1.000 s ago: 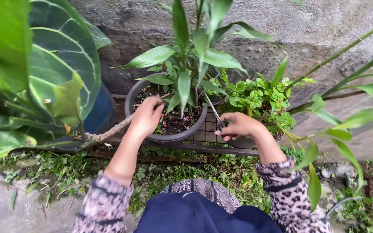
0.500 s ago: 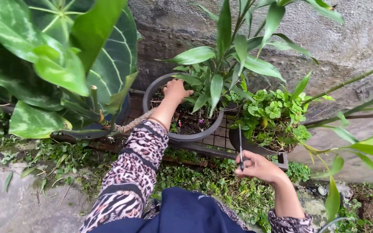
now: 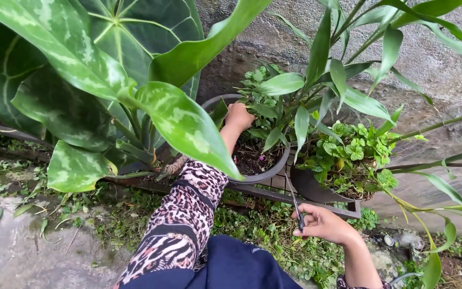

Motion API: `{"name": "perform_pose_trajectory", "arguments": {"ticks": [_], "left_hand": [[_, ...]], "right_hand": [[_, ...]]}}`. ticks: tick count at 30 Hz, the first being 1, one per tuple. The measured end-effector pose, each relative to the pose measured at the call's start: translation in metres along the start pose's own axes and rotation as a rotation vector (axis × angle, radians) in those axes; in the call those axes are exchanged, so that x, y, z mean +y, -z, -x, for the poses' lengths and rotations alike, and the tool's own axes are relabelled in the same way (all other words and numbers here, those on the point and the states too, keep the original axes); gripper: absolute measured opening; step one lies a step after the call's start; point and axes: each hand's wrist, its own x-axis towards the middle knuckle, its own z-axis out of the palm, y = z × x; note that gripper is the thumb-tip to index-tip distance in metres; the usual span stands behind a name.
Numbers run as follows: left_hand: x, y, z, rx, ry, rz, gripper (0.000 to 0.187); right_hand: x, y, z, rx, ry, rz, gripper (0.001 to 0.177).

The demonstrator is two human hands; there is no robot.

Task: Trimming stems and leaves from various potted plants using scissors and clearing away debris.

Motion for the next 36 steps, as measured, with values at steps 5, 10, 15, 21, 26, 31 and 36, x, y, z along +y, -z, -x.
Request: {"name": "perform_pose_trajectory", "arguments": {"ticks": [5, 10, 15, 21, 26, 31, 36], "left_hand": [[-0.020, -0.051, -0.058, 0.086, -0.045, 0.036, 0.013], [-0.014, -0.012, -0.035, -0.121, -0.250, -0.172, 0.026], [-0.014, -0.006, -0.028, -0.006, -0.065, 0.055, 0.026], [0.019, 0.075, -0.010, 0.365, -0.218, 0.299, 0.010], [0.023, 0.115, 0.050, 0.480, -0.260, 0.358, 0.011], [-0.025, 0.045, 0.042, 0.271, -0.215, 0.231, 0.020], [-0.021, 0.041, 0.050, 0.176, -0.160, 0.305, 0.019]], "right_hand": [[-0.021, -0.011, -0.008, -0.044, 0.062, 0.030, 0.034], [-0.030, -0.024, -0.015, -0.101, 0.142, -0.039, 0.031], [-0.024, -0.029, -0.020, -0.061, 0.110, -0.045, 0.031], [-0.039, -0.031, -0.019, -0.064, 0.065, -0.130, 0.033], [-0.035, -0.043, -0.042, 0.044, 0.155, -0.176, 0.042], [-0.031, -0.054, -0.055, -0.005, 0.170, -0.179, 0.045], [-0.042, -0.063, -0.034, -0.112, 0.165, -0.069, 0.028]]}}
